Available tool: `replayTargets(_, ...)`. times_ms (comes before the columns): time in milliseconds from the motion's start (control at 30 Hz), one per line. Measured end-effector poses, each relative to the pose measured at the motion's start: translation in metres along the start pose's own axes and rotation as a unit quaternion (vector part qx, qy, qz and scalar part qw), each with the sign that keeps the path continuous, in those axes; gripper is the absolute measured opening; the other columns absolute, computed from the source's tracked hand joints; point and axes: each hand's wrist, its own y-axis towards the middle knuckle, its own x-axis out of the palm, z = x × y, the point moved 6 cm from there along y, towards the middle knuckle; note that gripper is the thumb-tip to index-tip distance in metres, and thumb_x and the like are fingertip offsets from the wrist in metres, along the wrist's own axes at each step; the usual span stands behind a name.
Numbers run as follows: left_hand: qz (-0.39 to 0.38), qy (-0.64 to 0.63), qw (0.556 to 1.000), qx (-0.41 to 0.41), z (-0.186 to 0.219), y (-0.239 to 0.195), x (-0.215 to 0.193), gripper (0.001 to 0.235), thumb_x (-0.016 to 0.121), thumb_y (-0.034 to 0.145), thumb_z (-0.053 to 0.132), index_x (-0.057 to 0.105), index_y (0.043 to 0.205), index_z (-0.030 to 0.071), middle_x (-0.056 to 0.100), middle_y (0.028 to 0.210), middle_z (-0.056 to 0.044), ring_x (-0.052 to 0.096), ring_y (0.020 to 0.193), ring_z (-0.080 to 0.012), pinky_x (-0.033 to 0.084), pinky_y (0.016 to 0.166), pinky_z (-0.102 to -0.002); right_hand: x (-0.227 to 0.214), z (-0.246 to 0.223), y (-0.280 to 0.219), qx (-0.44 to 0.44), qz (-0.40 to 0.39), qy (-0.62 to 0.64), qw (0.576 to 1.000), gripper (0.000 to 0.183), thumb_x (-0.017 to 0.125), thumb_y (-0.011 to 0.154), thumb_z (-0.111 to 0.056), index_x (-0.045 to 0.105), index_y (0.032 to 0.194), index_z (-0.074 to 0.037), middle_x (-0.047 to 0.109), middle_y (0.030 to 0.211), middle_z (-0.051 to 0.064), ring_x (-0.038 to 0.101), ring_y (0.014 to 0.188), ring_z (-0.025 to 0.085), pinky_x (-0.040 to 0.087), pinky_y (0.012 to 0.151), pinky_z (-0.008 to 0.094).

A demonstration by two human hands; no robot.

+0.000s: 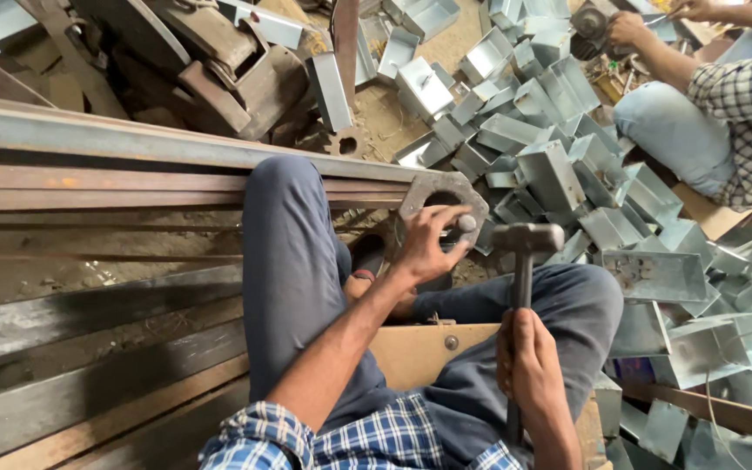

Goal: The person assembles a metal box using a hammer and a metal pin. The person inserts the pin into a pre-drilled hole in the metal components and strikes it with the hammer to secure the pieces together.

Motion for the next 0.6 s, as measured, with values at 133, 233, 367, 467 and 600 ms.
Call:
replayTargets(133, -0.022, -0.216, 0.976, -0.029, 0.001, 0.013, 0.021, 0.035, 0.069, 0.092, 0.026, 0.065, 0.12, 0.006, 0.069, 0.109, -0.008, 0.066, 0.104, -0.0166, 0.05, 0.089, -0.035, -0.017, 0.041, -0.003, 0.047, -0.006, 0.072, 0.996, 0.038, 0.037, 0.108, -0.039, 0.054, 0.094, -0.008, 0.039, 0.051, 0.0, 0.032, 0.035, 0.011, 0.027, 0.032, 0.028)
replayTargets(233, -0.073, -0.296, 0.939, -0.158, -0.027, 0.012, 0.053, 0.036, 0.066, 0.103, 0.032, 0.061, 0.079, 0.006, 0.054, 0.067, -0.001, 0.051, 0.066, -0.0079, 0.042, 0.062, -0.027, -0.023, 0.084, 0.009, 0.118, -0.005, 0.107, 0.987, 0.039, 0.037, 0.108, -0.041, 0.052, 0.095, -0.008, 0.038, 0.051, 0.001, 0.032, 0.035, 0.012, 0.027, 0.032, 0.029)
replayTargets(367, -0.017, -0.402, 0.892, -0.205, -0.05, 0.01, 0.057, 0.052, 0.065, 0.104, 0.039, 0.053, 0.064, 0.009, 0.045, 0.059, 0.007, 0.038, 0.055, -0.0034, 0.029, 0.052, -0.026, -0.026, 0.097, 0.026, 0.102, -0.04, 0.164, 0.98, 0.037, 0.038, 0.109, -0.042, 0.051, 0.099, -0.01, 0.037, 0.054, -0.001, 0.031, 0.036, 0.01, 0.026, 0.032, 0.027)
replayTargets(467, -0.027, -0.425, 0.878, -0.216, -0.047, 0.011, 0.056, 0.049, 0.066, 0.101, 0.041, 0.057, 0.065, 0.009, 0.046, 0.06, 0.007, 0.038, 0.055, -0.0033, 0.029, 0.051, -0.026, -0.021, 0.094, 0.039, 0.079, -0.052, 0.167, 0.981, 0.037, 0.037, 0.11, -0.043, 0.049, 0.098, -0.01, 0.036, 0.055, 0.0, 0.03, 0.036, 0.01, 0.028, 0.033, 0.027)
replayTargets(600, -0.049, -0.421, 0.878, -0.224, -0.043, 0.01, 0.054, 0.054, 0.063, 0.102, 0.046, 0.054, 0.061, 0.011, 0.045, 0.058, 0.007, 0.039, 0.054, -0.0028, 0.029, 0.051, -0.025, -0.019, 0.1, 0.047, 0.095, -0.084, 0.193, 0.973, 0.038, 0.037, 0.11, -0.044, 0.049, 0.097, -0.011, 0.035, 0.055, -0.001, 0.029, 0.035, 0.01, 0.026, 0.032, 0.026)
